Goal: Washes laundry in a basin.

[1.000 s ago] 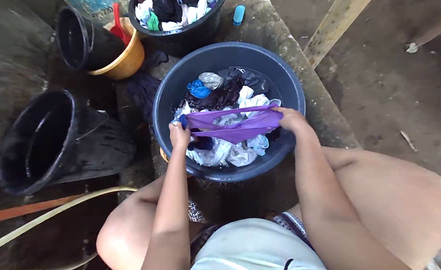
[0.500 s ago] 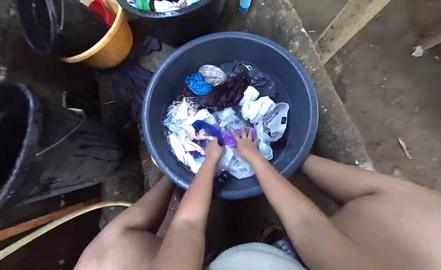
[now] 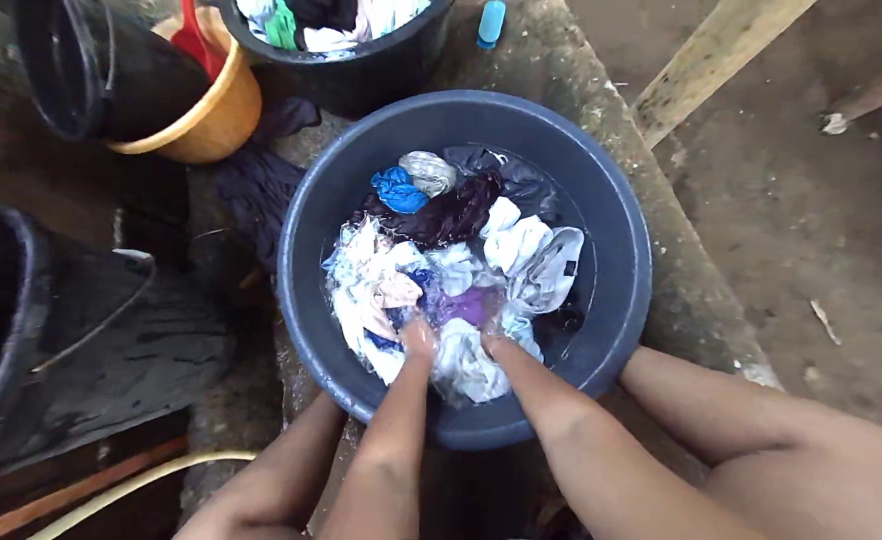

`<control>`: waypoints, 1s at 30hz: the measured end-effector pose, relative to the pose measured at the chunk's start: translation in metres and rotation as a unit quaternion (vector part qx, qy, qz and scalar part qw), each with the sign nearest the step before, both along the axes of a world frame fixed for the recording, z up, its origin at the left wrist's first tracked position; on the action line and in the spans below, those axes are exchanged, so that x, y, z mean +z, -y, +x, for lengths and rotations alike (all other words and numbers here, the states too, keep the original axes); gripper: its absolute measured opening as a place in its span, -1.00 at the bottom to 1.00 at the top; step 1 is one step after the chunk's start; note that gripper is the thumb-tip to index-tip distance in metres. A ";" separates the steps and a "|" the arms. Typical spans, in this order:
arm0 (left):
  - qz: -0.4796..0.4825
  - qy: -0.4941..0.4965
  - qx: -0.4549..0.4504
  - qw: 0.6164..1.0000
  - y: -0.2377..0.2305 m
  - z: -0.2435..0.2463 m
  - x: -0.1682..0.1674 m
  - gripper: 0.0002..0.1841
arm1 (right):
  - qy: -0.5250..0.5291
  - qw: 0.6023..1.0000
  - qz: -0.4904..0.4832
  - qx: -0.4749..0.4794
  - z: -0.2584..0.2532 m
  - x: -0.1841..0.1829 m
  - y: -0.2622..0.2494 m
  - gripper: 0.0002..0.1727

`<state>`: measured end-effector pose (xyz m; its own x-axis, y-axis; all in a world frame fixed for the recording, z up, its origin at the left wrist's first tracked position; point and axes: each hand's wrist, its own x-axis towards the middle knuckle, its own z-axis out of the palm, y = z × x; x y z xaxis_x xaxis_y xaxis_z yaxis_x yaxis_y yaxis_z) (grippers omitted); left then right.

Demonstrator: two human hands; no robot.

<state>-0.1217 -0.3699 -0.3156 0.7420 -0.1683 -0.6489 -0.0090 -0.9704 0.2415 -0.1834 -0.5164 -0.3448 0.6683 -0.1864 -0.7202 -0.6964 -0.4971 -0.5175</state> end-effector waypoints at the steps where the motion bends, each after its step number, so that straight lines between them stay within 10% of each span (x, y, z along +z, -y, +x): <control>1: 0.026 -0.044 -0.056 0.997 -0.004 -0.001 0.001 -0.37 | -0.055 0.991 -0.025 0.122 0.001 0.009 0.004 -0.30; 5: 0.016 -0.070 -0.129 0.989 -0.010 0.026 0.032 -0.35 | -0.031 0.954 -0.044 0.293 0.023 0.041 0.034 -0.28; 9: -0.172 0.020 0.000 0.985 0.005 0.034 0.163 -0.29 | 0.137 0.973 0.119 0.143 0.025 0.105 0.051 0.07; 13: -0.348 0.127 -0.019 0.929 -0.002 0.005 0.275 -0.38 | 0.355 0.910 0.204 0.065 0.016 0.145 0.027 0.48; 19: -0.524 0.195 -0.028 0.829 -0.027 -0.022 0.366 -0.36 | 0.433 0.892 0.089 0.100 0.024 0.200 -0.012 0.10; 22: -0.544 0.245 0.096 0.797 -0.075 -0.018 0.352 -0.41 | 0.344 0.911 0.004 0.229 0.047 0.232 -0.010 -0.10; 27: -0.458 0.144 0.379 0.791 -0.105 -0.001 0.191 -0.59 | 0.349 0.874 -0.037 0.335 0.059 0.278 -0.024 -0.07; 30: -0.589 -0.133 0.490 0.629 -0.064 -0.036 0.155 -0.15 | 0.336 0.830 -0.102 0.433 0.037 0.288 -0.069 -0.11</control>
<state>-0.1574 -0.3061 -0.1605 0.7551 -0.1953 -0.6258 0.6471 0.3746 0.6640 -0.1464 -0.4472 -0.0563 0.8534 0.5015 -0.1421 0.3805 -0.7858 -0.4876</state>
